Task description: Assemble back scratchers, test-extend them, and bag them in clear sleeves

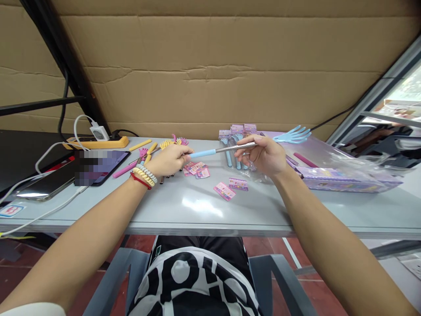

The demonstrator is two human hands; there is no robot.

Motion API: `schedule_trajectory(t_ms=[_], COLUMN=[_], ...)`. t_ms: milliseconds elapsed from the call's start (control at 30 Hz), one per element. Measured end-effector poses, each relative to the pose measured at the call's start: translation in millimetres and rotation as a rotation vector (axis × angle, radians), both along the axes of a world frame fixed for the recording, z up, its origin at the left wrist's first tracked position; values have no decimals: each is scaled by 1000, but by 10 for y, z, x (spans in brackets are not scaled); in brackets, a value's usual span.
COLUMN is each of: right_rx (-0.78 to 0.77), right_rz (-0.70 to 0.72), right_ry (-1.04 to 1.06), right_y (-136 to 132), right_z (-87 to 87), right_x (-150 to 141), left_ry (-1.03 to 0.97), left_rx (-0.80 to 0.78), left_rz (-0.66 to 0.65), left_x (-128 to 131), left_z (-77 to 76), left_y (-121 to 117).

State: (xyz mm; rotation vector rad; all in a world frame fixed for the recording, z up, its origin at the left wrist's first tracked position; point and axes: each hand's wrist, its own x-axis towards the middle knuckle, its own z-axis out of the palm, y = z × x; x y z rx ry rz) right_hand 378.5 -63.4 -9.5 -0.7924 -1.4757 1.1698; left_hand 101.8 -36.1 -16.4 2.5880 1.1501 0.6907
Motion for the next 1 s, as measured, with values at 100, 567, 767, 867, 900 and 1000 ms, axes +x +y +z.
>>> schedule_trajectory(t_ms=[100,567,767,867,900,1000], right_rx=[-10,-68,-9,11,17,-19], right_rz=[38,107,4,3,0,-7], right_ry=[-21,-96,-21,72,93,107], right_y=[12,76,32,-9,-19,-30], right_z=[-31,-98,-37,3,16,47], right_x=[-23,-32,19,55,64,79], left_ry=[12,-31,-220,-273,-289,-321], left_rx=[-10,-31,133,183,190,202], left_rz=[-19,-99,17,81,108,177], left_x=[54,121,32,-41,-64,-113], left_z=[5,-68,8,19,20,32], left_y=[-39,-47,-35,0,11,25])
